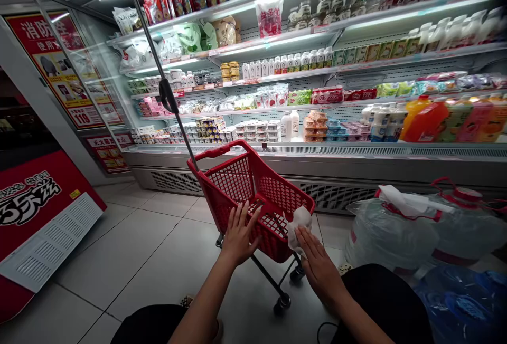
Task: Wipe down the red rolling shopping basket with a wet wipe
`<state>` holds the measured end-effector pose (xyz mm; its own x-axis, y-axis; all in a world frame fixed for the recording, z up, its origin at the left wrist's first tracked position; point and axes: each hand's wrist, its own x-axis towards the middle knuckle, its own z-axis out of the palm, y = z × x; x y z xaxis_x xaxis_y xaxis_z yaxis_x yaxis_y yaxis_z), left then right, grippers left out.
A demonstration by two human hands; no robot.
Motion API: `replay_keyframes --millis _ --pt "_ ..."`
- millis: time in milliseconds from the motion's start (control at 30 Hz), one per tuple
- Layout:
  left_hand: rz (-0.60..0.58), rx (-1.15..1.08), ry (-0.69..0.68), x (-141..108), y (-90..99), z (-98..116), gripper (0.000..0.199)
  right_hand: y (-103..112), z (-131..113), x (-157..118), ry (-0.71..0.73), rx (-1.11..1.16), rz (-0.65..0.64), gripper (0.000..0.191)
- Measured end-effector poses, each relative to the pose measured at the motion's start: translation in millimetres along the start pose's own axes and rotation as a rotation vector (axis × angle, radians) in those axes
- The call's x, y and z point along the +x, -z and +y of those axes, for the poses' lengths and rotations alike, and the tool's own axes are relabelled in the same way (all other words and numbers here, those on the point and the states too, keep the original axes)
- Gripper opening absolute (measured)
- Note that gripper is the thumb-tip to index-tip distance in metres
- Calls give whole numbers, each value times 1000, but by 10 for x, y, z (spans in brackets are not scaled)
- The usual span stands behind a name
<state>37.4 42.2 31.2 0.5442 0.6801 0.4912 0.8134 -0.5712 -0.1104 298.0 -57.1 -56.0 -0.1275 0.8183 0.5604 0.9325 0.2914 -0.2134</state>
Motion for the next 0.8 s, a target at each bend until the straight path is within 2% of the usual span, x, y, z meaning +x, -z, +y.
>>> replay_keyframes --millis 100,267,367,567,667,800 --pt "-16 -6 46 -7 -53 77 97 -62 -208 48 -33 -11 37 77" --pt "-10 31 89 -46 -95 219 108 -57 -488 232 63 -87 20 88" --pt "13 75 109 -60 -128 264 106 -2 -560 261 114 -114 -8 90" --pt "64 104 127 -104 -175 377 102 110 -401 -2 168 -22 -24 88" --pt "74 82 129 -110 -178 481 106 127 -279 -60 48 26 6 80" --pt "78 69 129 -95 -183 676 107 86 -237 16 -98 34 60 73"
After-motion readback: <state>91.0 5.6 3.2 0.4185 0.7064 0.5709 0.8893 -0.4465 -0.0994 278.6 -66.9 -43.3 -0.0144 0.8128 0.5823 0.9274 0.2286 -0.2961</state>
